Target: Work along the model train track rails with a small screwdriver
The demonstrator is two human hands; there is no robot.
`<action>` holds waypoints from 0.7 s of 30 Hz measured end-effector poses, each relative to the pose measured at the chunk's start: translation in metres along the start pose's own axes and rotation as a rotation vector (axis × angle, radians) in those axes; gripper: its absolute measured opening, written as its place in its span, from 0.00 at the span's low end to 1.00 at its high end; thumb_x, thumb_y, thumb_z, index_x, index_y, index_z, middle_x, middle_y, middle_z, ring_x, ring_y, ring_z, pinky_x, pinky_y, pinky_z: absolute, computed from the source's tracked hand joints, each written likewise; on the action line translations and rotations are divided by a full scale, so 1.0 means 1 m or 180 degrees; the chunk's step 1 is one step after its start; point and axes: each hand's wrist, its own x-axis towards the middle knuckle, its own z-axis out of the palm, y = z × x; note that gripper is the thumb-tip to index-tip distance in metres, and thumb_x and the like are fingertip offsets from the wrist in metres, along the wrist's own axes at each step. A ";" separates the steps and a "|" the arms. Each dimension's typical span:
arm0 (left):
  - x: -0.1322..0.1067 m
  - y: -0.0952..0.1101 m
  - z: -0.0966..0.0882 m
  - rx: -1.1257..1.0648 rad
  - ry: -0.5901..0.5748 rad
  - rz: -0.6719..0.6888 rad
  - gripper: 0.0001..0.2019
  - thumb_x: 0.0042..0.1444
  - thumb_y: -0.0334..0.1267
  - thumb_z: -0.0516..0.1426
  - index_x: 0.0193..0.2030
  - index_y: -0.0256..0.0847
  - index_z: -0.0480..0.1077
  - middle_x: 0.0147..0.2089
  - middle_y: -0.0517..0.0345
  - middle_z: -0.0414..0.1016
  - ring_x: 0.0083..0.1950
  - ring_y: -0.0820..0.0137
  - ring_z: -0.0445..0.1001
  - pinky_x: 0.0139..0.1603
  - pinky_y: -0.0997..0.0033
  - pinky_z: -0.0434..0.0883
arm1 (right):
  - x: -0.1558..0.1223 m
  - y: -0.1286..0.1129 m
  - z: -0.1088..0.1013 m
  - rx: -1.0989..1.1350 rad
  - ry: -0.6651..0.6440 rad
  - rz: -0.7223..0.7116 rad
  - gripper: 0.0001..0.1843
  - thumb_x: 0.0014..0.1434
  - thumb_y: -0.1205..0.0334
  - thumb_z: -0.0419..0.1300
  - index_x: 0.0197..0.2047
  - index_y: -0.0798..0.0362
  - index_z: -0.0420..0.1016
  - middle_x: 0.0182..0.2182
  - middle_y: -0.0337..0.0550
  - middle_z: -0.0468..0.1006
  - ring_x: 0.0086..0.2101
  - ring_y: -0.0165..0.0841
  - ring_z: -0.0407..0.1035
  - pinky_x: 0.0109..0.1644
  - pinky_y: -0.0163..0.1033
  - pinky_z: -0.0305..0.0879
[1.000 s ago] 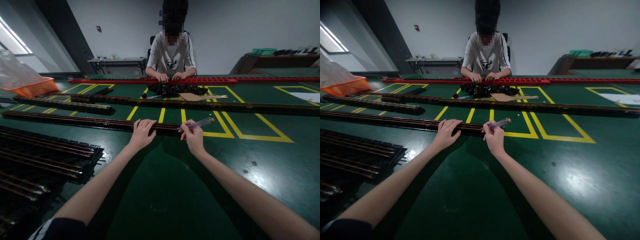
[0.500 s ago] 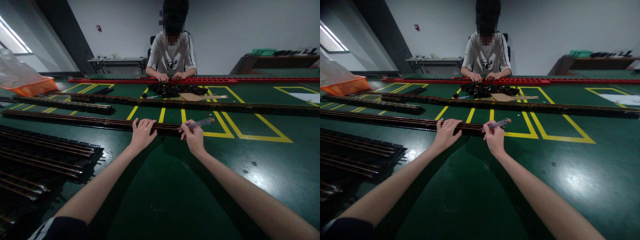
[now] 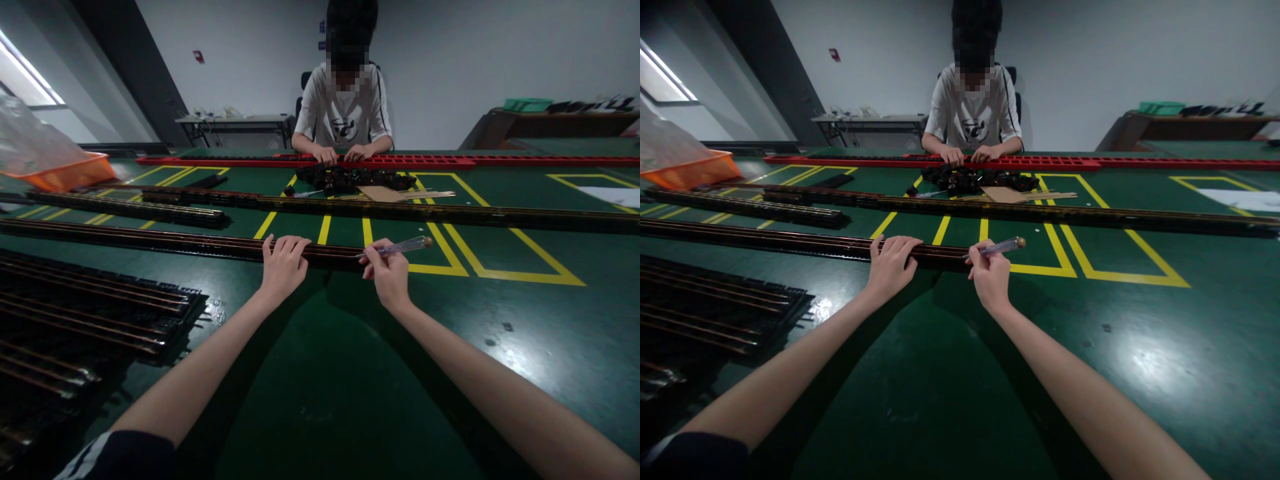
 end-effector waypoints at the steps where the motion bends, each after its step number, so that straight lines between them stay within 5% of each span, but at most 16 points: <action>1: 0.000 0.000 0.000 0.0000 0.0000 0.0003 0.16 0.57 0.31 0.48 0.51 0.45 0.67 0.50 0.54 0.73 0.55 0.61 0.67 0.64 0.48 0.50 | 0.000 0.000 0.000 0.0008 0.0014 0.0000 0.09 0.57 0.58 0.55 0.30 0.53 0.65 0.23 0.37 0.72 0.17 0.23 0.64 0.18 0.30 0.60; 21: 0.000 0.000 -0.002 -0.0035 0.0008 -0.0075 0.21 0.53 0.23 0.46 0.50 0.45 0.68 0.51 0.54 0.73 0.55 0.60 0.67 0.62 0.46 0.53 | -0.001 0.000 0.000 0.0013 0.0130 -0.0094 0.08 0.58 0.59 0.54 0.29 0.52 0.64 0.22 0.36 0.70 0.17 0.22 0.63 0.18 0.29 0.59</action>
